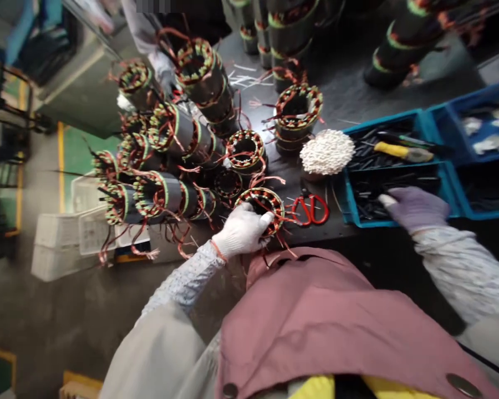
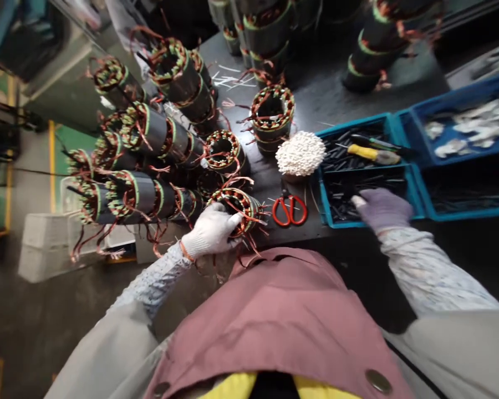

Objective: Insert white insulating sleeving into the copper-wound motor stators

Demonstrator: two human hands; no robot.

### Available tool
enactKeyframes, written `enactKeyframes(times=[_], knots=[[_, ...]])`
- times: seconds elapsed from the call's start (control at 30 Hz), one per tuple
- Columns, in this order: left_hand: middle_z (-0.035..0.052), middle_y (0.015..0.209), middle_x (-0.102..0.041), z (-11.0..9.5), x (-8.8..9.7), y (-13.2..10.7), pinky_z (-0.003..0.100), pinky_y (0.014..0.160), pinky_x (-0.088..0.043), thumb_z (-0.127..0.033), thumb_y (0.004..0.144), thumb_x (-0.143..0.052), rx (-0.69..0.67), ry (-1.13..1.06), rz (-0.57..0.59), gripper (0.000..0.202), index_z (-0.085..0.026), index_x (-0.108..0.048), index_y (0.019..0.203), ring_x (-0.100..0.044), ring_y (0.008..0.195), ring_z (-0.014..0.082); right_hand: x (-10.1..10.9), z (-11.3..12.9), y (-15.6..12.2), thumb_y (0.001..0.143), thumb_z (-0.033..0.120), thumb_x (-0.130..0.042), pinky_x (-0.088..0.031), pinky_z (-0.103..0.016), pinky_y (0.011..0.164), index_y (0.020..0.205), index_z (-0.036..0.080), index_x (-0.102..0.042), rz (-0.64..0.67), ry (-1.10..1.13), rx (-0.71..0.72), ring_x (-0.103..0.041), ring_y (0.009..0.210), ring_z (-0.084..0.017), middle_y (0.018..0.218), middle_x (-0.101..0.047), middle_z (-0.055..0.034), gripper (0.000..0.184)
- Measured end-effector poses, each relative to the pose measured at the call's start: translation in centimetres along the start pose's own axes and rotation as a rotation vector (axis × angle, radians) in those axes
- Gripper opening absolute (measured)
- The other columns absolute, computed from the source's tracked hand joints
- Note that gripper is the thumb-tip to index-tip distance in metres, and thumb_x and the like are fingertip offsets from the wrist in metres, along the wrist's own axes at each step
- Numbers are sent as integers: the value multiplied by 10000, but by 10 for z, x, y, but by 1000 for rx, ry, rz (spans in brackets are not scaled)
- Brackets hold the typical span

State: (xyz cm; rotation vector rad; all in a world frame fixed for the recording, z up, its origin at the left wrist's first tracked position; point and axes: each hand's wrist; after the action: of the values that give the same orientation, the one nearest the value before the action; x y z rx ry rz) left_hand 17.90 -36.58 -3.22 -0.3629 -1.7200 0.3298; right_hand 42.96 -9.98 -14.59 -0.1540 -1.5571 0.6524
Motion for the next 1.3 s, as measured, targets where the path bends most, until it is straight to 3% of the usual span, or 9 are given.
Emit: enactKeyframes(times=[0.1,0.23,0.4,0.6,0.77,0.93,1.1,1.2,1.3], knots=[[87,784,-723,3,2,-1,409,872,-431,-355,806,-583,1,30,-12,420,-140,-613,1165,-674,762,252,10,-7,-9,838,258,-601,-462,-405,731,973,148,-744,-133,142,-69,-676,817,-262,1023,-719,-221,225],[99,809,-734,1,0,-1,400,893,-422,-403,844,-556,6,51,-26,463,-112,-598,1201,-690,779,242,20,17,-71,786,345,-636,-491,-368,652,979,185,-745,-231,678,-34,-608,566,-186,804,-716,-112,273],[97,812,-737,3,-5,-1,406,902,-418,-429,846,-566,-3,40,-45,497,-114,-584,1231,-693,780,239,16,83,-153,615,626,-744,-404,-264,432,830,192,-758,195,1147,186,-498,440,-116,636,-657,-42,485],[107,806,-741,5,-5,-2,413,897,-424,-413,857,-568,-31,27,-90,455,-105,-592,1192,-686,754,245,16,115,-167,478,508,-862,-394,-196,427,800,153,-749,353,1456,-7,-489,472,-77,561,-599,-1,492],[81,804,-745,6,-7,0,404,868,-435,-411,851,-569,-46,32,-81,443,-129,-577,1192,-683,749,240,18,129,-180,627,435,-788,-465,-228,443,930,149,-767,160,1351,-19,-557,476,-110,603,-653,-18,417],[76,811,-748,8,-9,0,411,882,-438,-405,833,-588,-69,41,-85,433,-138,-577,1175,-685,748,242,10,136,-174,788,384,-683,-601,-352,764,941,255,-785,-197,934,397,-725,838,-236,921,-760,-59,225],[84,807,-745,10,-8,0,406,862,-447,-387,827,-596,-96,39,-85,429,-125,-585,1166,-689,742,244,0,123,-161,877,375,-609,-597,-361,828,1127,248,-735,-269,743,620,-732,909,-240,1007,-763,-54,307],[99,804,-742,11,-8,0,412,860,-450,-381,826,-592,-99,42,-84,418,-115,-604,1148,-695,757,253,-9,134,-161,935,332,-517,-585,-330,822,1035,202,-745,-375,612,678,-732,910,-227,989,-764,-91,281],[101,813,-741,15,-10,-1,418,855,-454,-373,791,-619,-95,45,-108,445,-126,-615,1161,-697,778,263,-13,154,-159,945,290,-482,-566,-300,806,926,183,-745,-351,546,706,-729,888,-211,943,-763,-105,284]])
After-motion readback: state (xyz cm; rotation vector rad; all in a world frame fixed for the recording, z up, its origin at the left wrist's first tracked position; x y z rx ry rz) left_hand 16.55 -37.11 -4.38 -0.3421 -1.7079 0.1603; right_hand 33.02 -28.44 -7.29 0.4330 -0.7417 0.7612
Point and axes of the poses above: each hand's wrist, its own y-axis towards the middle knuckle, its own x-axis out of the back of the hand, z = x × y
